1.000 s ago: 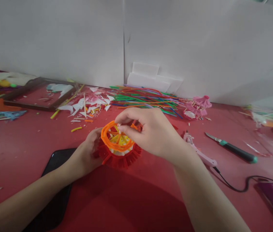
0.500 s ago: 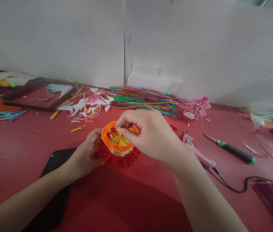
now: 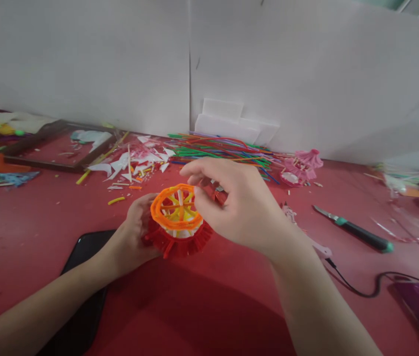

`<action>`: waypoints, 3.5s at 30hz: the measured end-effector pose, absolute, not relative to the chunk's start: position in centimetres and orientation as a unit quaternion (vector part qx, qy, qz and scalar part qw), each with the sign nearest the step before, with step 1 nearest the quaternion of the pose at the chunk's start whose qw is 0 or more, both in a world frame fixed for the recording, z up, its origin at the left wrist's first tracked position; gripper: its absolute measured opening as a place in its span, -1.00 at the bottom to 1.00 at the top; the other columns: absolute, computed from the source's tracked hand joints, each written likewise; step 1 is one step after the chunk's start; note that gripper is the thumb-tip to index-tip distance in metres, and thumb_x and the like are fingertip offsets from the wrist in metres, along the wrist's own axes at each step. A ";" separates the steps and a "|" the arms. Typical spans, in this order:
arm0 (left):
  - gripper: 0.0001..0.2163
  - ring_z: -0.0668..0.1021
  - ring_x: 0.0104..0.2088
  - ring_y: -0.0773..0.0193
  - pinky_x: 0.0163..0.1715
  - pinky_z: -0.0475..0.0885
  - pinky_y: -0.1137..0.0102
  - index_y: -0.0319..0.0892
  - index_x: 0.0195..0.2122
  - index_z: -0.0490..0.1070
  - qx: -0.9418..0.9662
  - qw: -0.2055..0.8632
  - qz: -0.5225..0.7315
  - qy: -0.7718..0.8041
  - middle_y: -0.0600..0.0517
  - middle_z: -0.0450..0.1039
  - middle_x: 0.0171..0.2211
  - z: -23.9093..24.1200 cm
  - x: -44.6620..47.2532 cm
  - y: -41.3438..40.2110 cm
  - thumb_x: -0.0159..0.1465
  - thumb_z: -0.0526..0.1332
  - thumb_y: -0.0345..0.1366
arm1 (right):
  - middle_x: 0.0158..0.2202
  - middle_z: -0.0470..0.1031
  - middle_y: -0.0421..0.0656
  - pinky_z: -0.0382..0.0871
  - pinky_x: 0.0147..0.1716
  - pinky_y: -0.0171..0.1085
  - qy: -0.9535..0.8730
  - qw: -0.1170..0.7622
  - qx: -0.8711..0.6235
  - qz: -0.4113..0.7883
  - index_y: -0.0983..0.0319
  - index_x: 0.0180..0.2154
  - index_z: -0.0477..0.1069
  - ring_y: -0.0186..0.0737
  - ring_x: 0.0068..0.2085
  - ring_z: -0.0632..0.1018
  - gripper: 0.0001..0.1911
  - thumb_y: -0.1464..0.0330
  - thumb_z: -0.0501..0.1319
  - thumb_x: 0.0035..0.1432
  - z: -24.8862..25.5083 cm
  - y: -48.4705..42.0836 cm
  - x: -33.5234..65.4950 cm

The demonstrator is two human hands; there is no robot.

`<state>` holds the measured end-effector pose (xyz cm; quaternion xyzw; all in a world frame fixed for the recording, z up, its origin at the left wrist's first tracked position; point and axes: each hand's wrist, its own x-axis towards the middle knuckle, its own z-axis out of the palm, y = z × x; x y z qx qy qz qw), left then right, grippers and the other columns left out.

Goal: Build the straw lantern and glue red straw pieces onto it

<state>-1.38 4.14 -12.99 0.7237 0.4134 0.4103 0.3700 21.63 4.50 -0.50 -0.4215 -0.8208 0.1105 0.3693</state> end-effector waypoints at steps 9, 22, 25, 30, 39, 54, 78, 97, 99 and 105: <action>-0.17 0.45 0.19 -0.15 0.18 0.39 -0.03 -0.10 0.19 0.01 0.722 0.365 0.409 0.422 -0.25 0.26 0.18 -12.6 -1.4 4.2 0.00 0.48 -0.15 | -0.21 0.64 -0.21 0.41 -0.20 -0.31 -0.844 0.333 -0.402 0.120 0.18 -0.19 0.53 -0.28 -0.20 0.60 -0.87 0.42 0.22 0.24 -0.8 4.5 20.2; -0.17 0.52 0.12 -0.12 0.09 0.49 0.03 -0.11 0.22 -0.05 0.720 0.393 0.383 0.425 -0.29 0.30 0.18 -12.8 -1.5 4.1 0.06 0.44 -0.12 | -0.38 0.59 -0.28 0.28 -0.35 -0.37 -0.839 0.328 -0.419 0.112 0.19 -0.34 0.53 -0.38 -0.37 0.53 -0.90 0.46 0.25 0.19 -0.9 4.5 20.2; -0.17 0.51 0.14 -0.15 0.10 0.48 0.01 -0.12 0.22 -0.04 0.725 0.372 0.382 0.435 -0.31 0.28 0.19 -12.8 -1.5 4.1 0.06 0.44 -0.12 | -0.38 0.60 -0.28 0.28 -0.35 -0.37 -0.837 0.329 -0.423 0.114 0.19 -0.34 0.53 -0.37 -0.36 0.53 -0.90 0.46 0.25 0.19 -0.9 4.5 20.2; -0.19 0.55 0.09 -0.08 0.08 0.50 0.06 -0.06 0.23 -0.04 0.719 0.397 0.395 0.413 -0.23 0.36 0.14 -13.0 -1.5 4.1 0.07 0.45 -0.19 | -0.38 0.60 -0.27 0.30 -0.34 -0.36 -0.837 0.323 -0.426 0.116 0.19 -0.35 0.52 -0.36 -0.36 0.54 -0.89 0.47 0.24 0.18 -0.8 4.6 20.2; -0.05 0.47 0.18 -0.16 0.13 0.47 0.02 -0.06 0.25 -0.10 0.743 0.374 0.381 0.403 -0.27 0.25 0.22 -13.0 -1.5 4.1 -0.02 0.52 -0.14 | -0.14 0.64 -0.21 0.48 -0.11 -0.23 -0.808 0.371 -0.430 0.156 0.09 0.02 0.47 -0.21 -0.13 0.63 -0.65 0.36 0.31 0.17 -0.9 4.7 21.1; -0.18 0.59 0.04 -0.01 -0.02 0.57 0.13 -0.03 0.17 -0.03 0.591 0.556 0.405 0.421 -0.21 0.34 0.18 -12.1 -1.4 4.5 0.01 0.49 -0.18 | -0.17 0.61 -0.10 0.55 -0.13 -0.16 -0.606 0.566 -0.498 0.252 0.16 -0.09 0.46 -0.18 -0.15 0.63 -0.76 0.20 0.23 0.26 -10.2 1.8 24.2; -0.37 0.63 -0.08 0.15 -0.11 0.56 0.33 -0.01 0.15 0.05 0.562 0.611 0.431 0.353 -0.07 0.52 -0.03 -12.1 -1.8 4.8 0.18 0.40 -0.12 | -0.44 0.54 -0.16 0.40 -0.51 -0.37 -0.596 0.471 -0.496 0.420 0.22 -0.41 0.55 -0.33 -0.48 0.49 -0.78 0.19 0.35 0.10 -12.1 0.5 21.6; -0.23 0.12 0.39 -0.11 0.33 0.09 -0.07 0.17 0.26 0.14 0.558 0.665 0.428 0.251 0.04 0.06 0.38 -13.4 -2.7 4.6 0.02 0.32 -0.41 | -0.38 0.58 -0.14 0.40 -0.40 -0.34 -0.774 0.277 -0.514 0.245 0.21 -0.42 0.51 -0.26 -0.37 0.58 -0.79 0.52 0.12 0.05 -11.5 1.0 24.3; -0.27 0.09 0.41 -0.12 0.36 0.03 -0.09 0.15 0.27 0.15 0.589 0.621 0.441 0.271 0.00 0.08 0.38 -13.2 -2.6 4.6 0.08 0.37 -0.34 | -0.35 0.60 -0.14 0.41 -0.39 -0.33 -0.752 0.277 -0.560 0.213 0.20 -0.40 0.50 -0.24 -0.34 0.59 -0.78 0.51 0.10 0.04 -10.8 1.2 25.9; -0.56 0.21 0.37 0.03 0.41 -0.05 -0.02 0.00 0.18 0.29 0.628 0.420 0.579 0.305 -0.07 0.27 0.30 -12.0 -2.1 4.4 0.28 0.27 -0.31 | -0.19 0.62 -0.03 0.45 -0.20 -0.20 -0.687 0.212 -0.692 0.061 0.24 -0.17 0.48 -0.11 -0.20 0.62 -0.79 0.37 0.13 0.19 -9.6 4.1 28.0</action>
